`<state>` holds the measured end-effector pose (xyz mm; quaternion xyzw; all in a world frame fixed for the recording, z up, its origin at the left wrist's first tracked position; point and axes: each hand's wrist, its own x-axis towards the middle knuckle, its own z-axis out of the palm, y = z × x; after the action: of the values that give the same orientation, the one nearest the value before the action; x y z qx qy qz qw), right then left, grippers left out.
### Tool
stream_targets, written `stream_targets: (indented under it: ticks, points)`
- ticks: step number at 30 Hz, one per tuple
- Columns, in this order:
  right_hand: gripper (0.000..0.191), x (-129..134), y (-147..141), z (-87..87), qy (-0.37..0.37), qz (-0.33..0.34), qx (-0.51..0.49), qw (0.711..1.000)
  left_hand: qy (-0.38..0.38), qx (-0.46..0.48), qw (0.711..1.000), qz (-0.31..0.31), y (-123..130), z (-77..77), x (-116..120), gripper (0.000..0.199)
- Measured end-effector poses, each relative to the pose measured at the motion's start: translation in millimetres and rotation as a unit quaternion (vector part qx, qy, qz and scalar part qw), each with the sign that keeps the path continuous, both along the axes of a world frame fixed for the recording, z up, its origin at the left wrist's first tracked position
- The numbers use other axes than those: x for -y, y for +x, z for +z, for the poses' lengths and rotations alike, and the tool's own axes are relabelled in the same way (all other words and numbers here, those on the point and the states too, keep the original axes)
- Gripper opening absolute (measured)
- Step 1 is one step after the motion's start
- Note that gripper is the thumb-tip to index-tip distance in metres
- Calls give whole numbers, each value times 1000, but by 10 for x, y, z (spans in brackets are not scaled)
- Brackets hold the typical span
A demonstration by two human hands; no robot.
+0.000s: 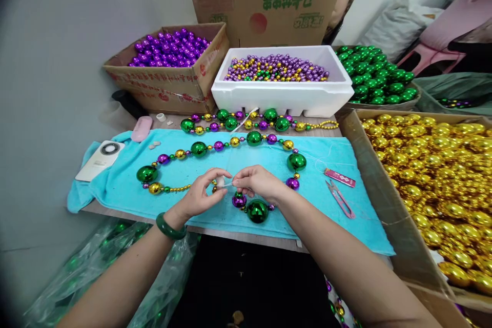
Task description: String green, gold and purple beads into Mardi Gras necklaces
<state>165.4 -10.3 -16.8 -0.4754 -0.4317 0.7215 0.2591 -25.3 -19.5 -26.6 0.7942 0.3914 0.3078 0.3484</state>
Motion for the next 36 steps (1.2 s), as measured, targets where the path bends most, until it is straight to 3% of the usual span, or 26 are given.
stream_targets:
  ticks: [4,8,11,17,20,24,27,30,32,36]
  points:
    - [23,1,19,-44,-75,5,-73,995,29,21,999,13,37,-125,-12,28]
    - [26,7,12,-64,-89,-9,-94,992,59,68,995,42,84,-201,-27,16]
    - [26,21,-16,-79,-47,-36,-59,997,100,66,990,69,117,-184,-15,15]
    - [11,43,-68,-105,95,-33,59,993,149,-60,984,73,123,-30,1,17]
    - [8,39,-88,-92,145,-26,105,983,80,-76,991,77,119,11,-5,17]
    - [9,29,-116,-89,183,-22,143,972,-74,4,990,117,169,-32,20,17]
    - [10,27,-129,-99,197,-17,154,968,-190,122,963,147,248,-104,63,16]
    - [12,33,-120,-78,215,-9,180,960,-255,210,932,151,318,-147,97,18]
    - [13,39,-96,-43,256,3,229,939,-280,223,921,153,337,-141,98,19]
    - [17,37,-20,16,375,72,340,860,-308,146,926,161,301,-61,54,18]
